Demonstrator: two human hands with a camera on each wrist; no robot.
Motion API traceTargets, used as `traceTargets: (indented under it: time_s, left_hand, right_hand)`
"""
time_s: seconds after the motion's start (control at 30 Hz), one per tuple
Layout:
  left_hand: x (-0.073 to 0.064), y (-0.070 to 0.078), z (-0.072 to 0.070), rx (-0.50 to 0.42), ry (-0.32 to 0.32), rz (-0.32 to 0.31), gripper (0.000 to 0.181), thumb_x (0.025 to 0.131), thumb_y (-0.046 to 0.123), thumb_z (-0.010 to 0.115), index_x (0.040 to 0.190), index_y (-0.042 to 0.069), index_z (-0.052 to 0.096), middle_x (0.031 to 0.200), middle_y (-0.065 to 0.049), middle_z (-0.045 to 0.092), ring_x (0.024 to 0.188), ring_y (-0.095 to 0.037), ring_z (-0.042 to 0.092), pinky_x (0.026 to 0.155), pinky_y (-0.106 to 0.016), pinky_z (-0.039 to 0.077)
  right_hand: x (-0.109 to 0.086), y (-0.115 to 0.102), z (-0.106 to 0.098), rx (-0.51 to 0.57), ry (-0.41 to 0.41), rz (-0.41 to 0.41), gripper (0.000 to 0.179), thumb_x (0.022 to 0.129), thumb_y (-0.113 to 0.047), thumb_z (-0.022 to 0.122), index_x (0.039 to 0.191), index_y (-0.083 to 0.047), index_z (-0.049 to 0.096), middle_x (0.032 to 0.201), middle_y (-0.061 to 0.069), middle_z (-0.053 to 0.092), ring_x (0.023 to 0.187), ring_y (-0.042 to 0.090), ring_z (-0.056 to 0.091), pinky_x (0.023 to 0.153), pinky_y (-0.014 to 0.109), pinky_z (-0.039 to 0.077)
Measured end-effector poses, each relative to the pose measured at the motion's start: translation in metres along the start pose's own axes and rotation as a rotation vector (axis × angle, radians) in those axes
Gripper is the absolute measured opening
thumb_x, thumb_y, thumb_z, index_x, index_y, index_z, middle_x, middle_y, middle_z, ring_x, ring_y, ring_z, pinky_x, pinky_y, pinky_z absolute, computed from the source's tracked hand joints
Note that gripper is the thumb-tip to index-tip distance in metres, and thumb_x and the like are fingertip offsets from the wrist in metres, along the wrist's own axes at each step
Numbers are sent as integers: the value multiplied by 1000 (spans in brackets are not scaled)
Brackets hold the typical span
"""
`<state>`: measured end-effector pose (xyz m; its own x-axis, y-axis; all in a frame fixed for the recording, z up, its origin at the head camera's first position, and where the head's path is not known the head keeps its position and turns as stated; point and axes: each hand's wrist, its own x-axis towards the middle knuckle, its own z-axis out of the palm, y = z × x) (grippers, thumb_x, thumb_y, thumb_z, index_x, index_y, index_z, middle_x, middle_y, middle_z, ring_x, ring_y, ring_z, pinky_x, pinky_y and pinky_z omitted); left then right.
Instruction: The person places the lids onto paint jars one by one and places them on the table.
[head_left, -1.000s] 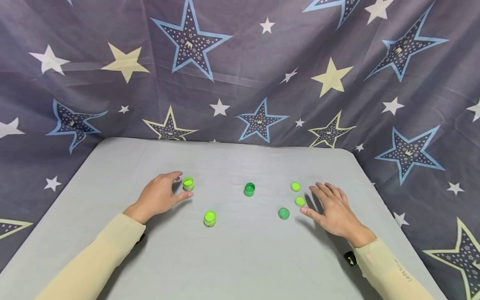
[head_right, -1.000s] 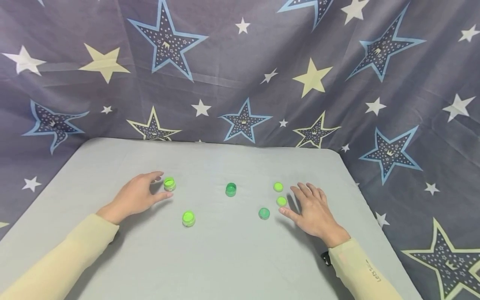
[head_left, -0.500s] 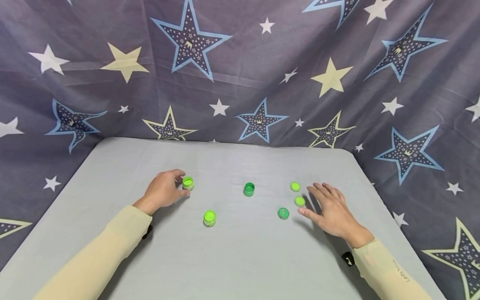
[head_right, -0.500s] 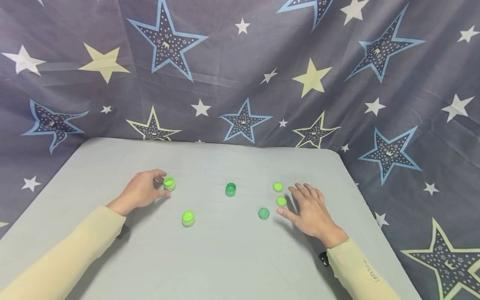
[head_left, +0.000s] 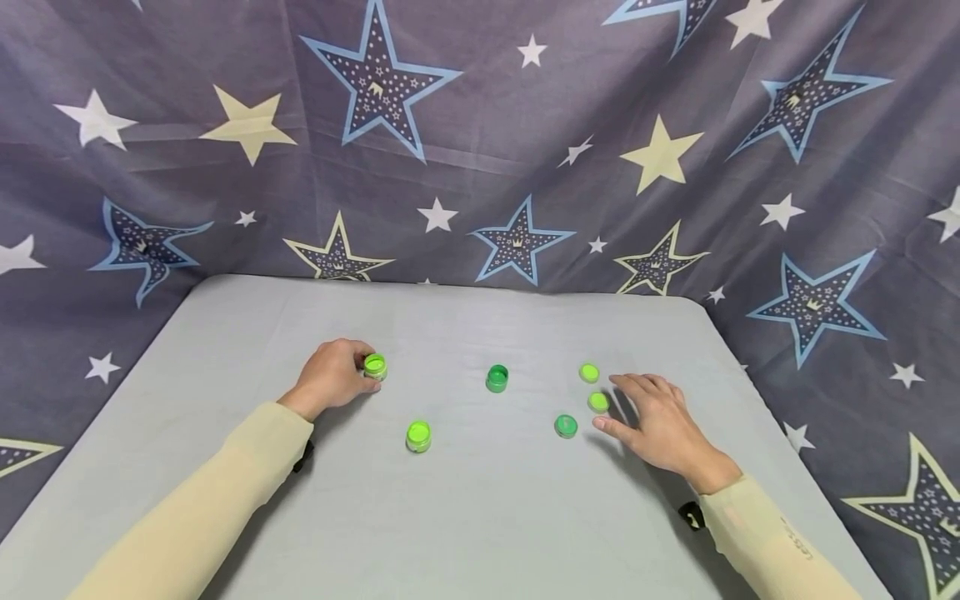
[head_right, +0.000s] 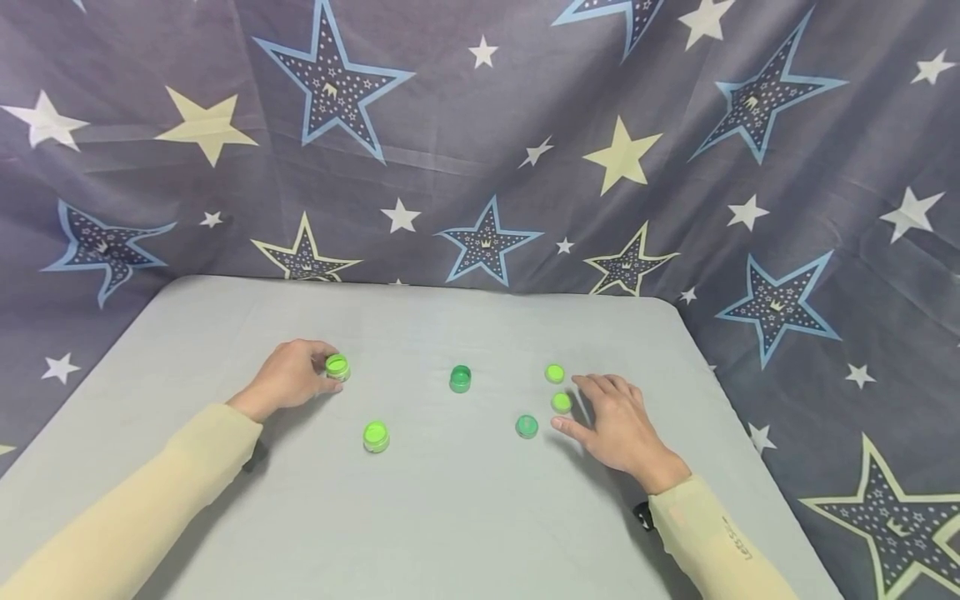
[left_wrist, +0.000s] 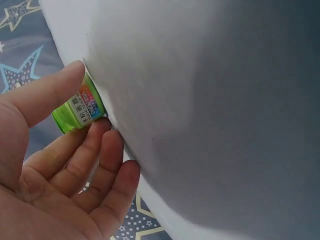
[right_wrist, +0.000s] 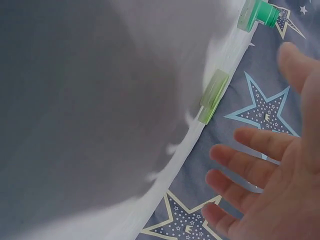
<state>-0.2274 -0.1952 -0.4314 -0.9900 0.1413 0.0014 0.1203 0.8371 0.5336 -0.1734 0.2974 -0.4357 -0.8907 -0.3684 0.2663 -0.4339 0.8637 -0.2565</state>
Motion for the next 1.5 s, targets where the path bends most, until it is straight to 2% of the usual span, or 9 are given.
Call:
traceTargets:
  time_s: [0.3,0.6,0.9,1.13,1.5]
  left_hand:
    - [2,3,1,-3,-1,-44,37,81,16,88,112,1,75,96,-10,71,91,-29,64,82,-46,50]
    - [-3,7,1,-24,8,-28,38,79,20,90,111,4,76,99,-9,72,93,-29,64,82,-47,50]
    - [-12,18,-4,-56,17,-5,37,80,21,90,111,7,76,95,-5,72,87,-24,65,78,-43,52]
    - [-20,28,-7,-77,46,32,36,80,25,89,110,9,77,96,-2,73,89,-23,64,77,-41,49]
    - [-38,51,-10,-149,54,56,32,79,25,89,107,13,79,91,2,73,87,-22,59,74,-36,45]
  right_hand:
    - [3,-6,1,-28,-30,11,58,87,-30,83,135,-2,63,127,17,66,117,38,55,94,57,37]
    - [9,-7,1,-73,-31,2,51,84,-21,86,128,-3,68,119,14,70,105,35,59,83,52,40]
    - [15,-7,3,-90,-37,-2,47,84,-20,86,125,-3,70,116,14,71,102,36,60,80,51,40]
    - [18,-9,5,-102,-41,-6,46,83,-20,87,123,-3,71,113,14,71,98,34,61,76,47,39]
    - [21,-10,8,-114,-53,-3,42,83,-19,87,119,-3,73,108,13,72,94,33,60,75,48,39]
